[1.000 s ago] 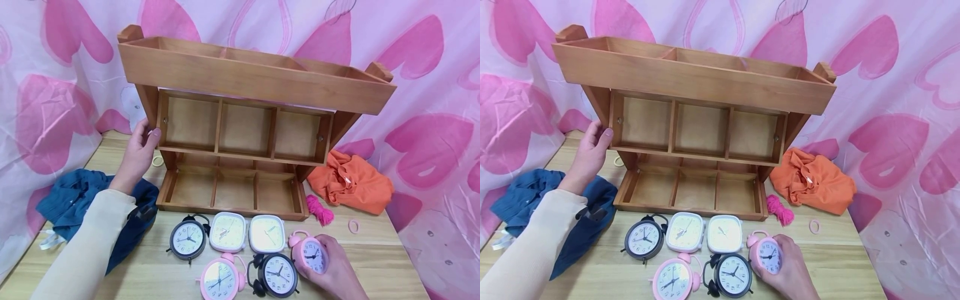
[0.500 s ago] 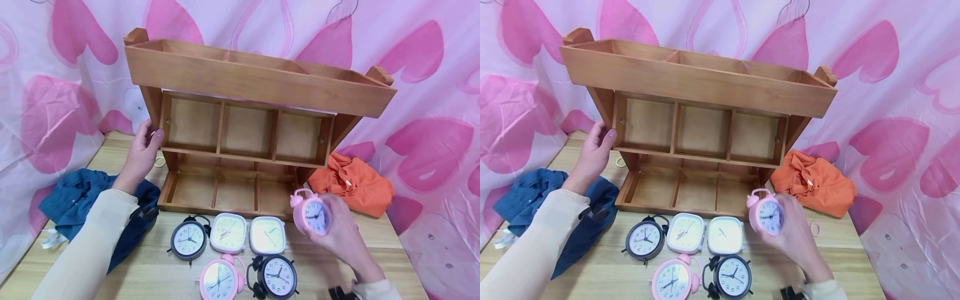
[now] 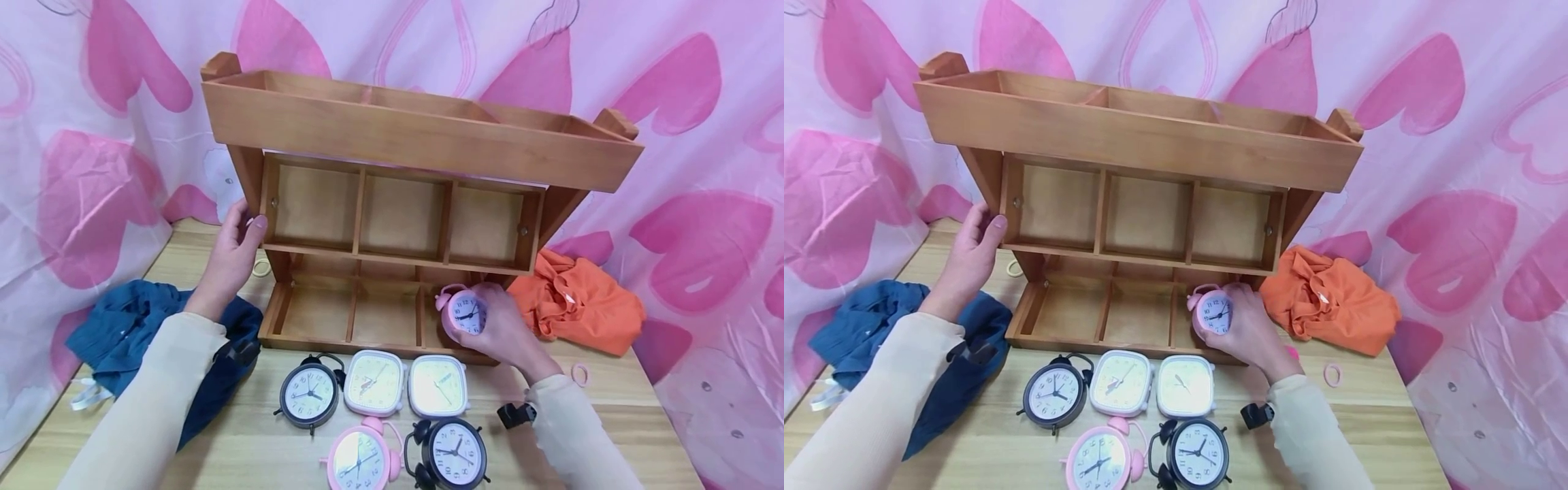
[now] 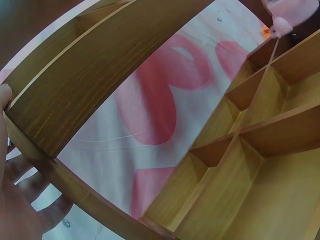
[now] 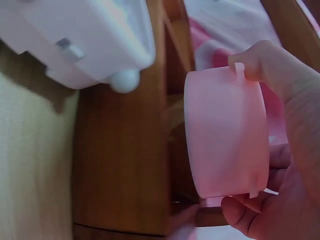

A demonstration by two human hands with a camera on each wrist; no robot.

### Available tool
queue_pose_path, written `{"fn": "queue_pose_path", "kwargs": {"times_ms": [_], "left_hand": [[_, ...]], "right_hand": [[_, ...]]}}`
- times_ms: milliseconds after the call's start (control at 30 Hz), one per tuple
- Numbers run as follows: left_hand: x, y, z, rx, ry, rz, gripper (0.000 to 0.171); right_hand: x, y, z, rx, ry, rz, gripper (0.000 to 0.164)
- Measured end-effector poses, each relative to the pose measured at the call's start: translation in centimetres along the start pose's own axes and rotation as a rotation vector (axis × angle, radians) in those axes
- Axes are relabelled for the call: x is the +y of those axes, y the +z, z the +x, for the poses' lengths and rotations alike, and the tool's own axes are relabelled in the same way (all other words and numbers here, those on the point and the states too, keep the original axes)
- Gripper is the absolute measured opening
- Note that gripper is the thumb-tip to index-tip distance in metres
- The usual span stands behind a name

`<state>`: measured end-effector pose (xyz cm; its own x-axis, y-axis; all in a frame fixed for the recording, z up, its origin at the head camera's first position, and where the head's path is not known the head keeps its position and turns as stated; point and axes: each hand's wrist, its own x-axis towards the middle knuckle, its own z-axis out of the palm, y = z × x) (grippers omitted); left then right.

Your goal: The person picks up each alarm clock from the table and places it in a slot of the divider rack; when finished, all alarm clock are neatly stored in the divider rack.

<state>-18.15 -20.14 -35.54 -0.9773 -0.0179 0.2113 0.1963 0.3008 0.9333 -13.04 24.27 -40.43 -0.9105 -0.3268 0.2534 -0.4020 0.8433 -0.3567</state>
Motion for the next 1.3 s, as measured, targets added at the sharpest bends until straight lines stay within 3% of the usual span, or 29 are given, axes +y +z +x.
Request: {"fn": "queue_pose_path", "kwargs": {"times_ms": [333,500,667,900,1067,1167,1300], "left_hand": [[0.0,0.1,-0.1,-0.002,0.002,0.007,0.056],[0.0,0.2,-0.1,-0.004,0.017,-0.001,0.056],[-0.1,0.2,-0.1,-0.009,0.023,-0.005,0.056],[-0.1,0.2,-0.2,-0.007,0.021,-0.008,0.056],[-0.1,0.2,-0.2,-0.001,0.019,-0.011,0.056],[-0.2,0.2,-0.2,0.001,0.018,-0.009,0.056],[-0.2,0.2,-0.1,0.002,0.029,-0.014,0.056]], "right_hand": [[0.6,2.2,-0.4,-0.112,0.087,-0.027,0.078],[0.5,2.3,-0.8,-0.129,0.127,-0.021,0.077],[0.2,2.1,-1.8,-0.104,0.104,-0.001,0.074],[-0.8,0.1,-4.9,-0.016,0.093,0.114,0.078],[-2.3,-1.0,-8.0,0.07,0.032,0.172,0.08],[-3.2,-0.8,-10.0,0.061,0.016,0.193,0.086],[-4.2,0.1,-12.4,-0.023,0.03,0.203,0.098]]}}
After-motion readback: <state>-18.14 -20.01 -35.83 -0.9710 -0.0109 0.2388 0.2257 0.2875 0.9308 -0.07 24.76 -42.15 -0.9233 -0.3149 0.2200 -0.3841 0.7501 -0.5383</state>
